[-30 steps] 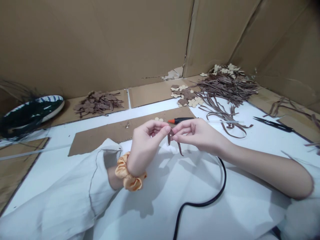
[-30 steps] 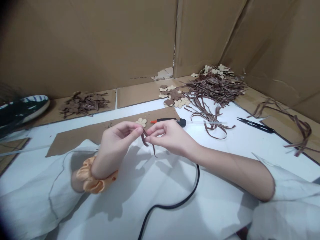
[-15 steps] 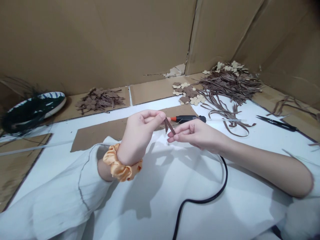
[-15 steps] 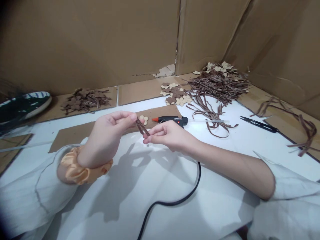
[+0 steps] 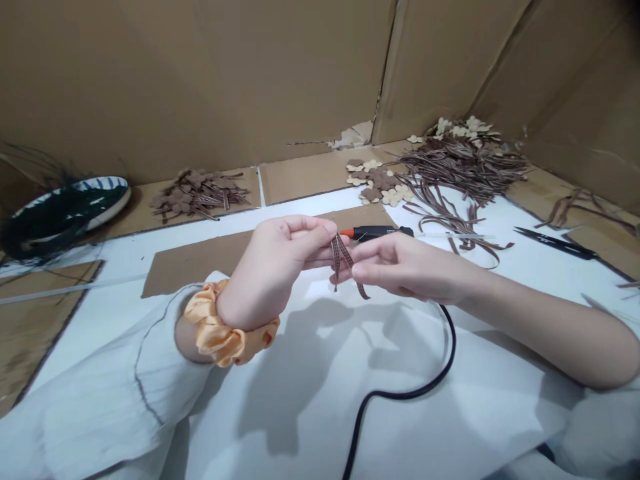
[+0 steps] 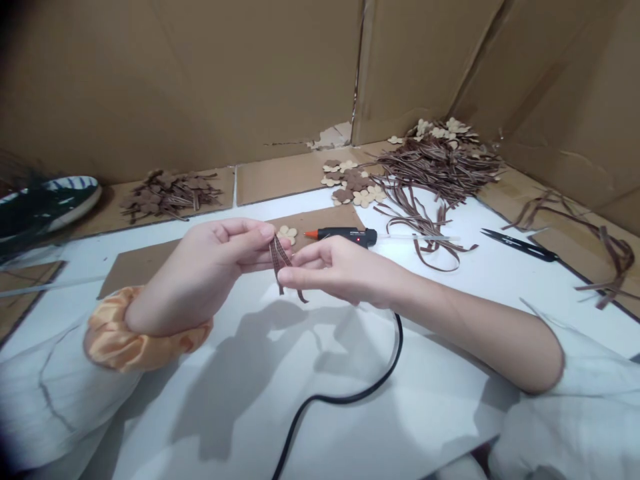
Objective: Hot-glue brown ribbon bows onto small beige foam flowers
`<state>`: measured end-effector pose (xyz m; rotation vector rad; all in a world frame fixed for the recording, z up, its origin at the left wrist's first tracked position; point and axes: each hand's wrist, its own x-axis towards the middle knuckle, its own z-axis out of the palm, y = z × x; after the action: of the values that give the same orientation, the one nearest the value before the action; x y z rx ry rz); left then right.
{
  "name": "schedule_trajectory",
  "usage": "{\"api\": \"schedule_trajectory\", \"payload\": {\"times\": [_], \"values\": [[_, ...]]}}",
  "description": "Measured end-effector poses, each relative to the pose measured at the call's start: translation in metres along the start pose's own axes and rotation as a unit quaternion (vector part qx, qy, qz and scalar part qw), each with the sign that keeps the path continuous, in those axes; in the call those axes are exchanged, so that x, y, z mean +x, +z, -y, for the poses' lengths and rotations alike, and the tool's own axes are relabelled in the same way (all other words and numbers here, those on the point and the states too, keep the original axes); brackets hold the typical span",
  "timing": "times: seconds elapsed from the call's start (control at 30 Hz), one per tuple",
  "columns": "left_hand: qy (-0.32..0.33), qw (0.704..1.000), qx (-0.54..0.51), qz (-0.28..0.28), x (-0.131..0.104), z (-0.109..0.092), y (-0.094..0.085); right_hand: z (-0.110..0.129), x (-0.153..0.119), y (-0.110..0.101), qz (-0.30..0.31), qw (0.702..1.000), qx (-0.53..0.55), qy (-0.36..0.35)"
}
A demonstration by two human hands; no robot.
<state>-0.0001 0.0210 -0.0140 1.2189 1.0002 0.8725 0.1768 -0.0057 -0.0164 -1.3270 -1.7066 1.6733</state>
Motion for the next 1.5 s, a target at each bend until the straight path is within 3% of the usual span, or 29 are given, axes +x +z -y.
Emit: {"api": "schedule_trajectory", "payload": {"times": [0.33, 0.57, 0.87, 1.5], "values": [[-0.015, 1.0, 0.001, -0.015, 0.002, 0.002, 0.001, -0.015, 0.008, 0.003, 0.045, 0.998, 0.035, 0.002], [-0.001, 0.999, -0.008, -0.036, 0.004, 0.005, 0.001, -0.009, 0.003, 0.011, 0.033, 0.998, 0.044, 0.012], [0.007, 0.999, -0.027, -0.021, 0.003, 0.005, -0.001, -0.012, 0.004, 0.015, 0.018, 0.996, 0.087, 0.029], [0.052, 0.997, -0.007, -0.063, 0.004, 0.004, -0.002, -0.019, 0.004, 0.016, 0.01, 0.998, 0.06, 0.035]]}}
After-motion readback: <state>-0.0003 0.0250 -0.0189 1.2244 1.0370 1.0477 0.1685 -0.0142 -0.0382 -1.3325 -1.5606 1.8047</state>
